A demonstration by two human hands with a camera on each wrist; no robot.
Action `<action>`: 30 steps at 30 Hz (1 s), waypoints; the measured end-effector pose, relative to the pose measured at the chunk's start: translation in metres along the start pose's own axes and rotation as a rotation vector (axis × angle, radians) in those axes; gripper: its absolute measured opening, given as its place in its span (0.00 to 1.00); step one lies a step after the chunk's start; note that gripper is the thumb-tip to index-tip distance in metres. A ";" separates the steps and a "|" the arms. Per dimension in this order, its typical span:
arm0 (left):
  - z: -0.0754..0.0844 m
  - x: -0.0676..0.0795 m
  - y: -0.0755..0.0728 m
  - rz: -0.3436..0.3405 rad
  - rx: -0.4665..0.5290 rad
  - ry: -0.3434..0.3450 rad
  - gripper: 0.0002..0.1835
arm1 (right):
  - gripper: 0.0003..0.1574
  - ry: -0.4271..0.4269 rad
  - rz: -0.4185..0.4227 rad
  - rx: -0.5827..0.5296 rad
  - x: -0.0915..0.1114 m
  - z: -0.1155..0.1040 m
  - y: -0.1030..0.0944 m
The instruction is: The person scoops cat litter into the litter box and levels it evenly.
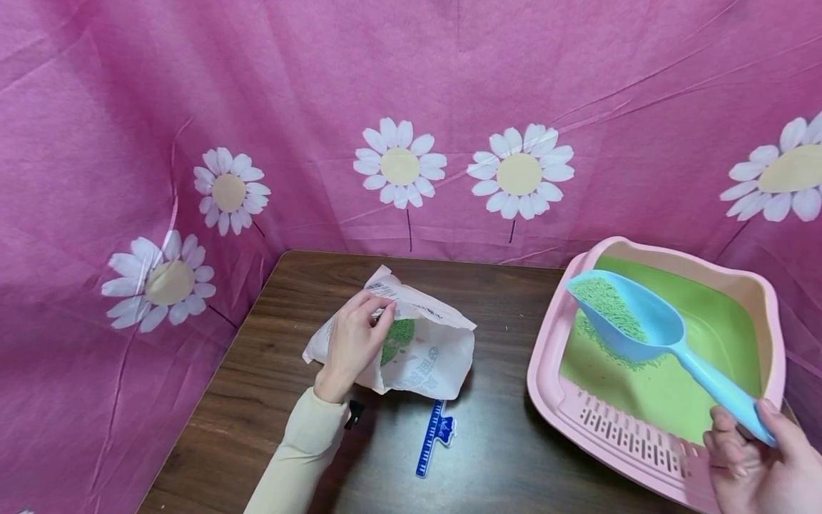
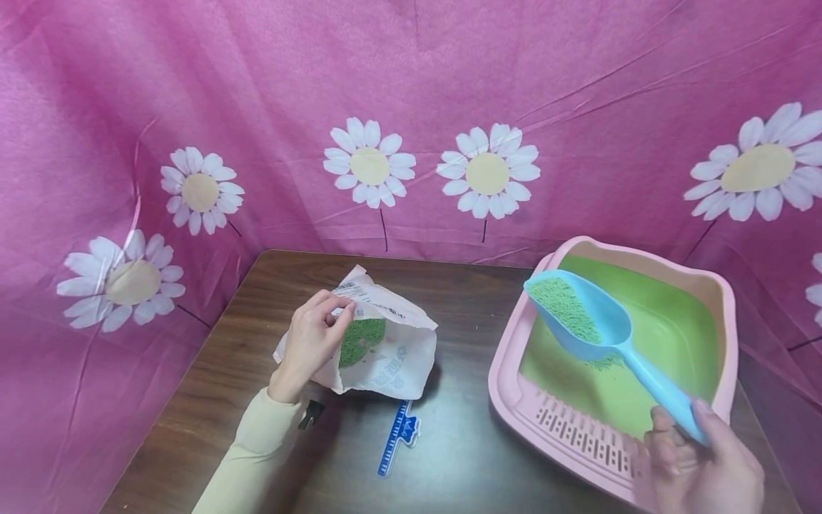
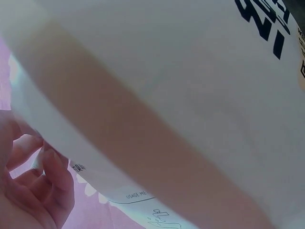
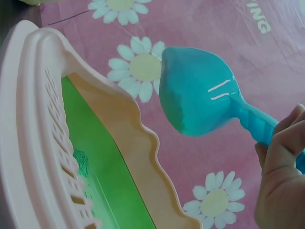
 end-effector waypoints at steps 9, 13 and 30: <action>0.000 0.000 0.000 0.000 -0.007 -0.011 0.04 | 0.48 -0.058 0.022 -0.022 -0.001 0.000 0.005; -0.001 0.000 0.000 0.001 -0.014 -0.016 0.04 | 0.46 -0.083 0.043 -0.036 -0.001 -0.001 0.006; 0.000 0.000 0.000 0.005 -0.003 -0.015 0.04 | 0.47 -0.124 0.089 -0.036 0.009 -0.015 -0.013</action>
Point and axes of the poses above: each hand's wrist, its own x-axis away from the middle knuckle, its own y-axis out of the palm, z = x × y, the point moved 4 cm from there along -x, towards the middle knuckle, and after that the axes turned 11 degrees about -y, right-handed, at the moved point
